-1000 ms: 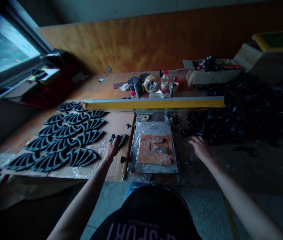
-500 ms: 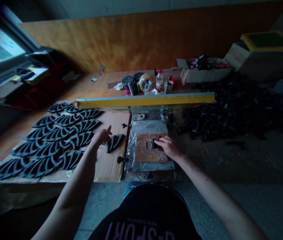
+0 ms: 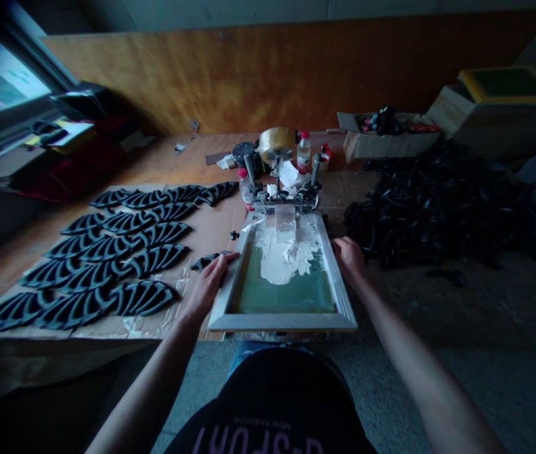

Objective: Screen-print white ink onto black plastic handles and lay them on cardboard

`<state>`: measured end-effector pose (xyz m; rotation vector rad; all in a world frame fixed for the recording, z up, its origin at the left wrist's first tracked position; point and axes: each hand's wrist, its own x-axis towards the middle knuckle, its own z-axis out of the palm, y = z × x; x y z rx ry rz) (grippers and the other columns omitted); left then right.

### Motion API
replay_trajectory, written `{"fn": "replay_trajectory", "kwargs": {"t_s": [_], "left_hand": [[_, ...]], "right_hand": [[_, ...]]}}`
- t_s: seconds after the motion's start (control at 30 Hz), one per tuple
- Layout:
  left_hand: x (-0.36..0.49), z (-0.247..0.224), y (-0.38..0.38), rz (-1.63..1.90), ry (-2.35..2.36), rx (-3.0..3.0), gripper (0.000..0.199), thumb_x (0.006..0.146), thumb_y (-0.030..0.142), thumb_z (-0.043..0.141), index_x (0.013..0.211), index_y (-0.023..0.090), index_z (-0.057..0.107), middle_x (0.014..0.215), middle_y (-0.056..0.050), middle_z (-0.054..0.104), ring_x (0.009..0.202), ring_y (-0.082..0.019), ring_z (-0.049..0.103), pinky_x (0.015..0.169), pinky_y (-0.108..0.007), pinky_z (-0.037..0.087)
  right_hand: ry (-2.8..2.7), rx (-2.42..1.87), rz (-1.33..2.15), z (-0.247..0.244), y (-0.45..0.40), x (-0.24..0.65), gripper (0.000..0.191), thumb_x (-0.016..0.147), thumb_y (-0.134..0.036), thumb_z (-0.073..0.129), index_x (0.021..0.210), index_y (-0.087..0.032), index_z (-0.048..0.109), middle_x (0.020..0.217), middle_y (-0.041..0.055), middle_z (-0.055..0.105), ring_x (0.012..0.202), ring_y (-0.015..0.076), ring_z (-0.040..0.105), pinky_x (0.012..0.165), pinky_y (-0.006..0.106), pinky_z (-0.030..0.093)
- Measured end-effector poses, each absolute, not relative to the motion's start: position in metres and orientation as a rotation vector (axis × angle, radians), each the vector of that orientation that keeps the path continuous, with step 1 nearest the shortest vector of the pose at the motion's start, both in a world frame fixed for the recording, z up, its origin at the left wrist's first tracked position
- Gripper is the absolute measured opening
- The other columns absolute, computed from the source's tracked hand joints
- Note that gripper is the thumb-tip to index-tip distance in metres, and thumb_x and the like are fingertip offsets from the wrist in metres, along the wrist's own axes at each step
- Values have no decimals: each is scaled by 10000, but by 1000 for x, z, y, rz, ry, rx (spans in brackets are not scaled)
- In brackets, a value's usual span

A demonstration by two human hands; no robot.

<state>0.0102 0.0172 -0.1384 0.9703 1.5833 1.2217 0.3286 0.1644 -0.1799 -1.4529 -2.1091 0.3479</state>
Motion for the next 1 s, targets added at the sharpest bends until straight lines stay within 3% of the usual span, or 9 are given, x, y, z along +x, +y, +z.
{"fn": "replay_trajectory", "kwargs": {"t_s": [0.07,0.17,0.23,0.37,0.57,0.67,0.77,0.93,1.0], "left_hand": [[14,-175,11,1154,1607,898,686,793,604,594,1334,185,545,821,-34,643,638,-137,562,514,-210,411],[19,-213,13,1099,1658,881,814,766,548,642,1448,176,400,749,-5,615,601,-129,551,512,-207,401],[19,-222,17,1071,1678,897,789,782,526,625,1451,176,394,744,-1,611,598,-125,552,520,-209,407],[15,-219,20,1025,1633,847,778,772,523,634,1437,186,411,811,-15,631,614,-123,569,510,-203,406],[15,-216,19,1074,1573,749,782,746,514,665,1398,144,444,817,-27,640,632,-128,578,518,-203,419],[15,-218,20,1083,1545,757,778,738,523,677,1385,153,453,825,-30,646,646,-135,592,533,-211,439],[15,-220,20,1088,1542,760,773,746,521,672,1389,157,443,821,-32,646,639,-136,595,535,-214,445],[15,-215,20,1070,1568,751,779,743,523,671,1396,169,435,820,-33,651,602,-126,573,497,-200,405],[13,-204,19,1056,1591,763,785,743,527,676,1409,197,423,860,-39,665,609,-131,574,497,-205,405]], "right_hand": [[-2096,-1407,213,-163,179,316,298,869,-202,566,1134,-119,673,1113,122,627,1013,214,585,935,340,463],[-2257,-1246,126,-146,187,270,611,737,-249,760,1301,-146,549,1334,162,494,1203,301,479,1012,426,406],[-2425,-1210,181,-144,181,241,522,722,-246,779,1202,-165,591,1224,140,567,1130,295,515,954,415,431],[-2700,-1084,269,-156,147,234,73,830,-154,636,901,-171,633,891,76,650,896,223,580,781,316,447],[-2930,-490,388,-153,123,268,137,787,-66,598,820,-193,638,815,27,652,817,174,580,713,262,407],[-2845,-637,311,-156,123,265,67,806,-133,630,824,-196,643,811,30,657,819,183,578,699,270,404],[-2767,-646,150,-168,110,264,145,831,-92,576,911,-179,661,898,65,678,873,201,582,725,290,418],[-2719,-662,319,-165,107,262,102,842,-204,649,942,-197,669,849,33,685,822,186,622,719,280,460],[-2608,-786,363,-151,127,250,238,842,-255,672,1078,-229,652,964,27,701,877,182,639,759,282,480]]}}
